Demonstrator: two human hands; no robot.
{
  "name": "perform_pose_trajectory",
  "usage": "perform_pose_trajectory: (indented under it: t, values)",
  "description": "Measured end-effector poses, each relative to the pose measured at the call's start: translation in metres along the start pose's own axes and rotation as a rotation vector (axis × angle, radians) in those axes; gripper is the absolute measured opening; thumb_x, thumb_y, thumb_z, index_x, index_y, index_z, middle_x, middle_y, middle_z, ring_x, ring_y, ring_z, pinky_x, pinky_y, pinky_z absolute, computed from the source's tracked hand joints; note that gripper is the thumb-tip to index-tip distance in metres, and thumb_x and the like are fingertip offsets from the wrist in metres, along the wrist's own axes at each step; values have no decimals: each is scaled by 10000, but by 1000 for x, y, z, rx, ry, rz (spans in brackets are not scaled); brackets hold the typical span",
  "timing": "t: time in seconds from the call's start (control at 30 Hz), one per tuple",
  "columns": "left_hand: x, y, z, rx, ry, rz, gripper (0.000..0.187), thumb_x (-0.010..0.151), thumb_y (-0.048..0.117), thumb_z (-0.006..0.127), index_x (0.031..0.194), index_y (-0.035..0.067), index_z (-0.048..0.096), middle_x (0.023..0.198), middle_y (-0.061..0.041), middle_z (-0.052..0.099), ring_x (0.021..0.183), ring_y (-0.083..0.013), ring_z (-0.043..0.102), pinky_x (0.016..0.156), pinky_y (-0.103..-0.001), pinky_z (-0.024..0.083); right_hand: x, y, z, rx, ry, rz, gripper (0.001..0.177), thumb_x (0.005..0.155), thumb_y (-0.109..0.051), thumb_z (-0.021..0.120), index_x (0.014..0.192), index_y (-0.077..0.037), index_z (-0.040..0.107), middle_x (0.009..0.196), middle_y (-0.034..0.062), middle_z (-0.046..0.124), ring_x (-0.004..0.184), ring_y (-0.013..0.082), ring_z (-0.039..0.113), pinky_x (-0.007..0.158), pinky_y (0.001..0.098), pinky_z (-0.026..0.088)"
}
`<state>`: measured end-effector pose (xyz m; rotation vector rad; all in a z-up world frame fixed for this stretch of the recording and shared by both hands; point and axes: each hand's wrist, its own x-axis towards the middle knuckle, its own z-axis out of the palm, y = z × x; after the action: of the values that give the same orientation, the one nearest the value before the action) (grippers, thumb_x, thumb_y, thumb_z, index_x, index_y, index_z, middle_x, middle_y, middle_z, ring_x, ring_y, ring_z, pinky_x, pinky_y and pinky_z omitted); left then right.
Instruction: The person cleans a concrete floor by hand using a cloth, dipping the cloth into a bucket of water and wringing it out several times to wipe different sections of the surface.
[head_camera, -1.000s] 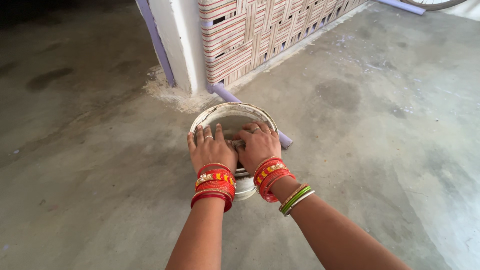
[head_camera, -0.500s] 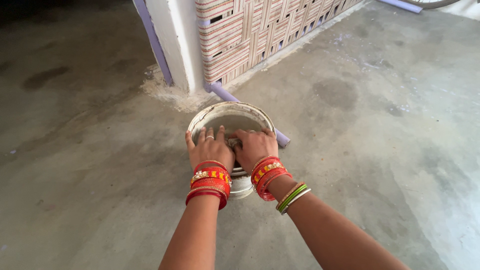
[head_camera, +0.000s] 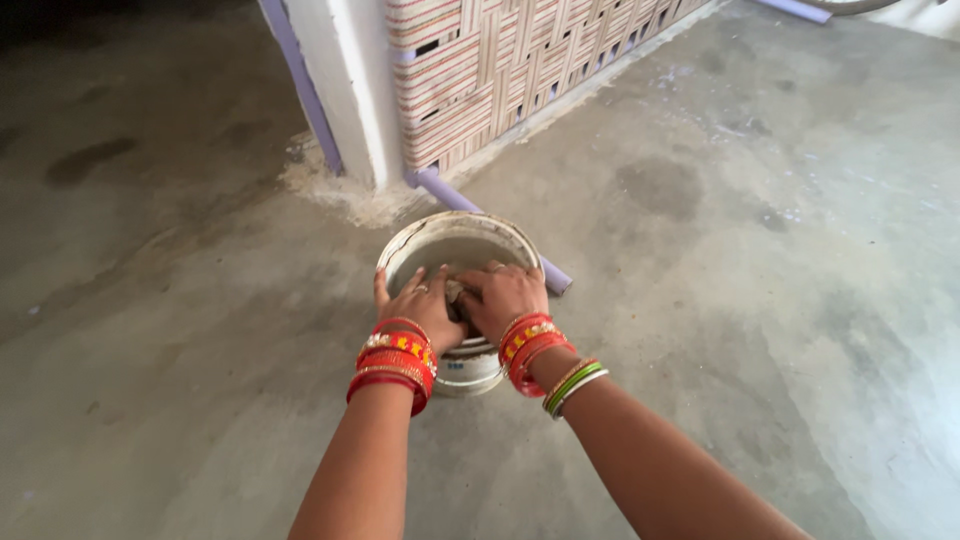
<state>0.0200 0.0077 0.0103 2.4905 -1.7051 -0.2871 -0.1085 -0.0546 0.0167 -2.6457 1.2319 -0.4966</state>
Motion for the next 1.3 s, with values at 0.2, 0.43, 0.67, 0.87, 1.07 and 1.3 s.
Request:
perform_pose_trajectory:
  t: [0.2, 0.43, 0.67, 0.87, 1.07, 1.3]
  values:
    - [-6, 4, -17, -151, 3, -41, 1173, 593, 737, 742, 1548, 176, 355, 1382, -35, 649, 1280, -154, 603, 1263, -528, -76, 10, 16, 9, 379, -43, 118, 302, 923, -317, 652, 1209, -266, 734, 1001, 68, 767, 920, 264, 718, 851, 410, 562]
    - [1, -8, 1, -198, 57, -88, 849, 772, 809, 686, 1228, 94, 669, 1144, -108, 776, 1187, -191, 711, 1341, -493, -47, 31, 19, 3, 1236, 69, -22, 305, 934, -74, 628, 1226, -23, 698, 932, 98, 716, 774, 158, 687, 694, 301, 585]
    - [29, -20, 16, -849, 367, -180, 325, 846, 314, 690, 1101, 122, 626, 1026, -120, 761, 1022, -264, 709, 1143, -517, 268, 59, 60, -46, 1484, -5, 313, 229, 984, -86, 579, 1180, 14, 641, 948, 100, 738, 806, 183, 741, 731, 336, 654]
    - [63, -20, 4, -1556, 540, -18, 349, 829, 3, 561, 1167, 74, 509, 989, -39, 651, 917, -205, 660, 824, -339, 578, 43, 57, -31, 678, -180, 76, 733, 705, -76, 737, 1393, -72, 481, 1114, 171, 710, 993, 321, 692, 836, 420, 559]
    - [52, 6, -30, -2243, 259, 216, 353, 850, -58, 524, 1180, 38, 606, 969, -75, 630, 913, -211, 603, 848, -333, 540, 23, 12, -3, 708, 40, -107, 1020, 658, -243, 875, 1488, -60, 310, 1221, 206, 663, 1148, 359, 644, 960, 428, 505]
    - [31, -39, -39, -1766, 216, -253, 606, 678, -97, 478, 1239, 122, 546, 1090, -96, 670, 966, -281, 651, 814, -458, 540, 24, 16, -19, 726, 66, 37, 536, 746, -203, 784, 1241, -49, 647, 1060, 151, 768, 995, 247, 741, 863, 354, 566]
